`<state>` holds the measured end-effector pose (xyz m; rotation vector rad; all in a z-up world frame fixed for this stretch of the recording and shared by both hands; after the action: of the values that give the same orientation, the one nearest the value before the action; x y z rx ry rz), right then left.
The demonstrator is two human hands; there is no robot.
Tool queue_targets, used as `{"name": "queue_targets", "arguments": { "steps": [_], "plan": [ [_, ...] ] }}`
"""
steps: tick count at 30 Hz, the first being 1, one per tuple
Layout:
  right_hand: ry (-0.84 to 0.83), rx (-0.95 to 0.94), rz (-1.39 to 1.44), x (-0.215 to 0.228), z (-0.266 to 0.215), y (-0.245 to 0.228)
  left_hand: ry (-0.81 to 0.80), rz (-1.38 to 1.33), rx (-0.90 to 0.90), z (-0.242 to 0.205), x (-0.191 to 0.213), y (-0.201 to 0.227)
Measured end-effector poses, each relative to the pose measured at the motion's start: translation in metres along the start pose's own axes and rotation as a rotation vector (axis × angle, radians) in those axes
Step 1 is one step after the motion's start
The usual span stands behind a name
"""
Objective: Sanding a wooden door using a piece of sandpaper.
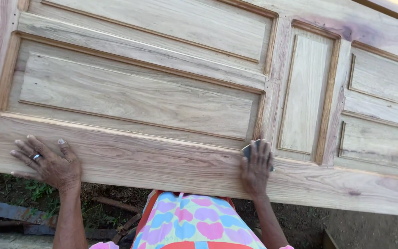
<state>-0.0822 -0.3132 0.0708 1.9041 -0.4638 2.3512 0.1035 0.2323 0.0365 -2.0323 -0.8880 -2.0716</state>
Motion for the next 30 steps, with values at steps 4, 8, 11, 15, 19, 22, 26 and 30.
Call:
{"name": "queue_targets", "arguments": {
  "steps": [4,8,11,15,19,22,26,30],
  "plan": [
    [-0.037,0.094,-0.015,-0.016,-0.01,-0.072,0.004,-0.016,-0.01,0.002,-0.004,0.0],
    [-0.21,0.347,0.113,-0.032,0.01,-0.156,-0.001,-0.009,-0.016,0.003,0.0,-0.001],
    [-0.303,0.475,0.164,-0.033,0.025,-0.197,-0.039,-0.006,0.01,0.002,0.007,0.008],
    [-0.371,0.575,0.119,-0.037,0.017,-0.193,-0.064,0.007,0.025,-0.003,0.011,0.01],
    [-0.284,0.404,0.072,-0.018,-0.017,-0.102,-0.069,-0.007,-0.001,-0.005,0.007,0.009],
    [-0.207,0.23,-0.034,0.003,-0.035,-0.023,-0.066,-0.015,0.0,-0.006,0.007,0.009],
    [-0.093,0.011,-0.12,0.01,-0.058,0.078,-0.045,0.011,0.027,-0.002,0.007,0.006],
    [-0.055,-0.232,-0.242,0.019,-0.07,0.143,0.031,-0.021,0.033,0.001,0.004,-0.001]
  ]
}}
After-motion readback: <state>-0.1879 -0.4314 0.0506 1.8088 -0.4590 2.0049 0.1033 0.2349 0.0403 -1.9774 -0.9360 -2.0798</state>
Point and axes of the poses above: each hand's wrist, its own z-axis towards the middle knuckle, its own x-axis out of the back of the hand, y = z × x, the point moved 4 cm from there along z, towards the middle knuckle, and after that the axes turned 7 degrees about y, right-handed, at the moved point
